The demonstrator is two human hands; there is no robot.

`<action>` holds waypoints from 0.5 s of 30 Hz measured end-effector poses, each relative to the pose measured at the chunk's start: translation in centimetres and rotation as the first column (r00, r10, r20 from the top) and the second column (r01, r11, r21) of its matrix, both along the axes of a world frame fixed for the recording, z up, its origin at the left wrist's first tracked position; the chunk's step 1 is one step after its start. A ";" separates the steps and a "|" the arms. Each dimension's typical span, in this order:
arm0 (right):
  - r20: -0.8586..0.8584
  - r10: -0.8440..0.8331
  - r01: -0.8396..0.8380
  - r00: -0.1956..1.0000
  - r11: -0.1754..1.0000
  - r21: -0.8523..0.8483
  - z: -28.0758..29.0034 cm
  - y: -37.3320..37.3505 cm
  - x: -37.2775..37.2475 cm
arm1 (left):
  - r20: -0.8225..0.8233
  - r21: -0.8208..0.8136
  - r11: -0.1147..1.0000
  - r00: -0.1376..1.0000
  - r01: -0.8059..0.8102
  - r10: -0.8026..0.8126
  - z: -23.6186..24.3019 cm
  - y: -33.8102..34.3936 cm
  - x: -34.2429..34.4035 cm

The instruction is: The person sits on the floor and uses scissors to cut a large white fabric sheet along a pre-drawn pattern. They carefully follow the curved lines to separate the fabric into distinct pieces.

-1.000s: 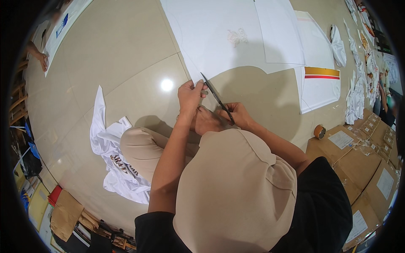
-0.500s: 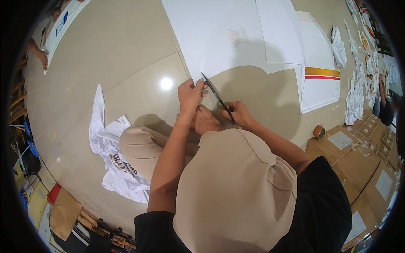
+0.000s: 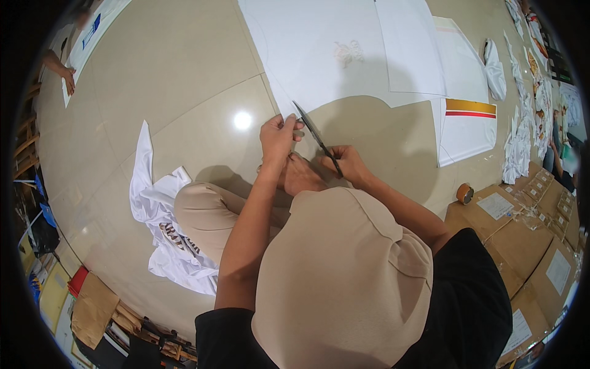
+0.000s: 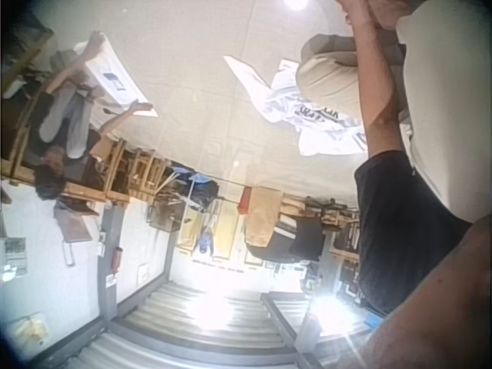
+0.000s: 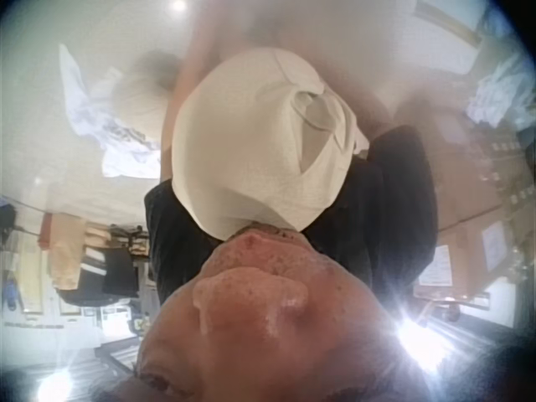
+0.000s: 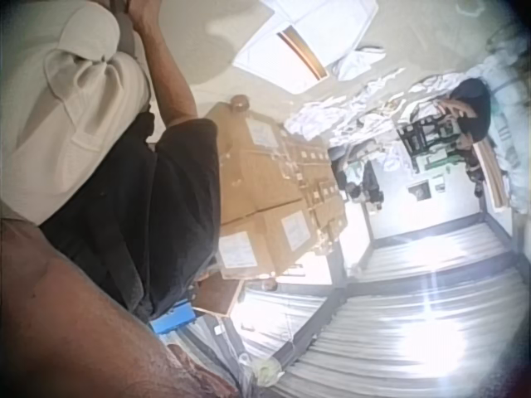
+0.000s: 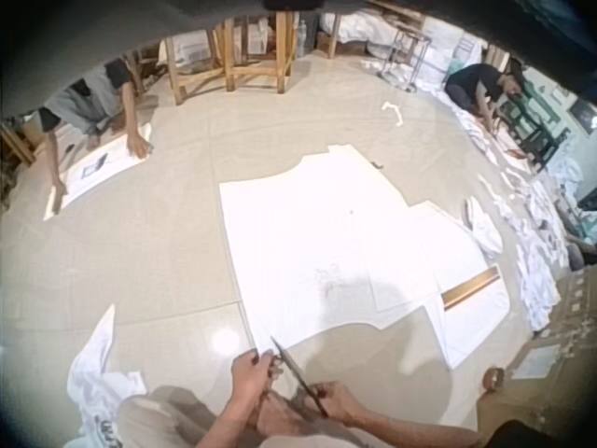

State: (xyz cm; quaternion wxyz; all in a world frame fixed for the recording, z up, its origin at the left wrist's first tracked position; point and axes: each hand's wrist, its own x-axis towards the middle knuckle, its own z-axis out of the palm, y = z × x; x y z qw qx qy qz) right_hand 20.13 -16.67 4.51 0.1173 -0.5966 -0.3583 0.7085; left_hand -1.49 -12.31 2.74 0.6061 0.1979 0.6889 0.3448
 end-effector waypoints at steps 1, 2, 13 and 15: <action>0.000 -0.008 0.008 1.000 1.000 -0.006 0.0 0.2 -0.1 | -0.002 0.002 1.000 1.000 0.005 -0.005 0.0 0.0 0.0; 0.010 0.008 -0.008 1.000 1.000 -0.003 0.1 0.3 -0.2 | -0.003 0.003 1.000 1.000 0.011 -0.011 0.0 0.0 -0.1; 0.022 0.009 -0.009 1.000 1.000 -0.021 -0.1 1.3 -0.8 | 0.000 0.011 1.000 1.000 0.005 -0.005 0.2 -0.1 0.1; 0.000 0.001 -0.001 1.000 1.000 -0.008 -0.1 1.3 -0.9 | 0.001 0.011 1.000 1.000 0.009 -0.009 0.2 -0.1 0.0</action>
